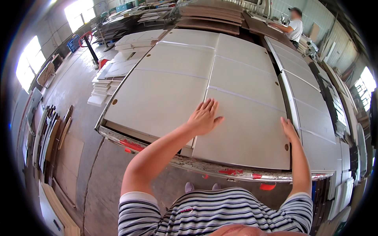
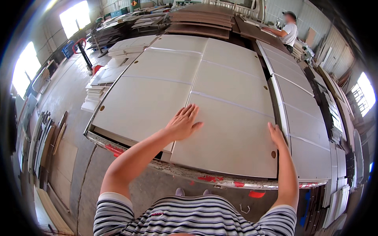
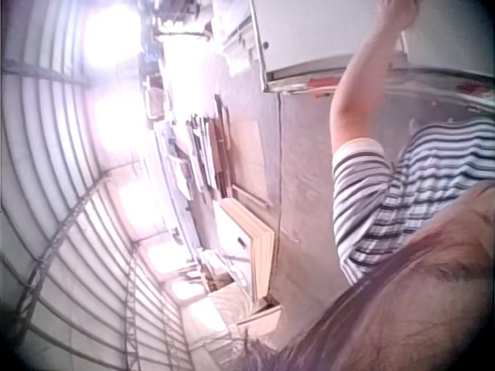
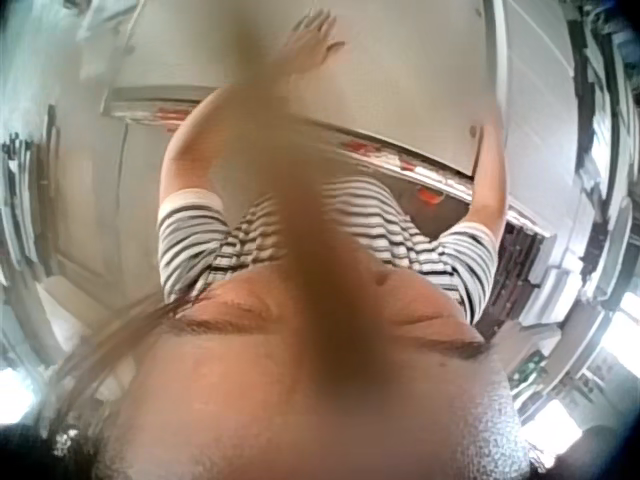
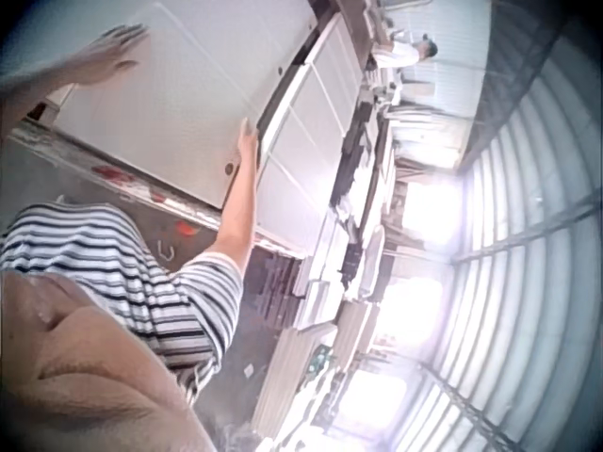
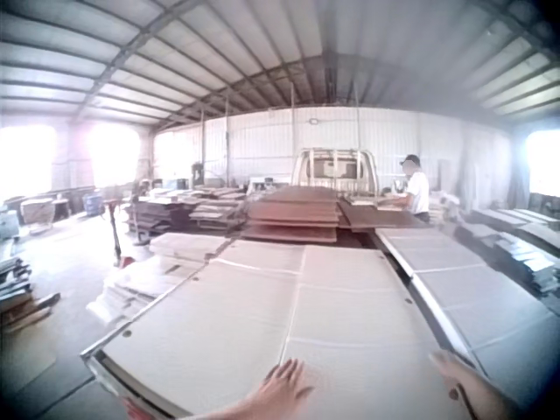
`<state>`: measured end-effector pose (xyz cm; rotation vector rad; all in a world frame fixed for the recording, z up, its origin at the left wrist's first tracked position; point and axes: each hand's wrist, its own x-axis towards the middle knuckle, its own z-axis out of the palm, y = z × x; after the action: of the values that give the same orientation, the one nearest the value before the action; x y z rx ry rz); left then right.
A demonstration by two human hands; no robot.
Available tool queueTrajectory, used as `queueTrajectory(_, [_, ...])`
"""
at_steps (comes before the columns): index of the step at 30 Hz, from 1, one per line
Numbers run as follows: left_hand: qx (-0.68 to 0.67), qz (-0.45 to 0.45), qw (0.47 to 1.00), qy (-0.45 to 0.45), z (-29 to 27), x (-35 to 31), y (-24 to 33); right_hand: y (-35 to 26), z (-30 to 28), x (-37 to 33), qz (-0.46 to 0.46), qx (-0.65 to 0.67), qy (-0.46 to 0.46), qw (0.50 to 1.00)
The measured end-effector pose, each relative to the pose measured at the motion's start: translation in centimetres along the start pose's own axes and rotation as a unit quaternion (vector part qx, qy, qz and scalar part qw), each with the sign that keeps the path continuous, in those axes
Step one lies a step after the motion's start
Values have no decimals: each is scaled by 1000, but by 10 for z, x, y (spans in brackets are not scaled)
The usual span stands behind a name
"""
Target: The person picks up white boards and brown boards from a stack on a pallet jack and places them onto a truck bed, organizing them side-by-side in rows.
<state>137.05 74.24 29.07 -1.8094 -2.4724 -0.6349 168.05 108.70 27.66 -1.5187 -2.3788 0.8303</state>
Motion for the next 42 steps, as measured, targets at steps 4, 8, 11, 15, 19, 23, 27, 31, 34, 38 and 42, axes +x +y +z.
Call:
queueTrajectory(4, [103, -46, 993, -37, 9, 42, 14, 17, 4, 26, 68, 127, -39, 989])
queueTrajectory(8, [132, -40, 988, -63, 5, 42, 5, 2, 5, 19, 60, -5, -8, 998])
queueTrajectory(11, [117, -23, 991, -63, 10, 55, 5, 12, -6, 38, 61, -32, -29, 997])
queueTrajectory(15, [134, -17, 989, -63, 28, 61, -11, -10, 0, 36, 83, -44, 4, 996])
queueTrajectory(19, [152, 14, 986, -65, 16, 51, 0, -10, -15, 9, 64, -53, 6, 996])
queueTrajectory(23, [161, -11, 984, -72, 14, 57, 14, 5, -4, 43, -18, -128, 30, 991])
queueTrajectory(27, [193, -18, 979, -69, 25, 56, 18, 0, -4, 65, 3, -131, 33, 991])
queueTrajectory(31, [170, 9, 983, -60, 24, 44, 24, -11, -1, 53, 11, -113, 42, 993])
queueTrajectory(34, [161, 17, 984, -80, 27, 42, 40, -7, -7, 60, 25, -131, 18, 991])
queueTrajectory(38, [184, 10, 979, -84, 22, 44, 41, -14, -10, 66, -10, -69, 5, 998])
queueTrajectory(42, [175, -19, 981, -87, 25, 34, 47, -29, -6, 53, 66, -5, 38, 997])
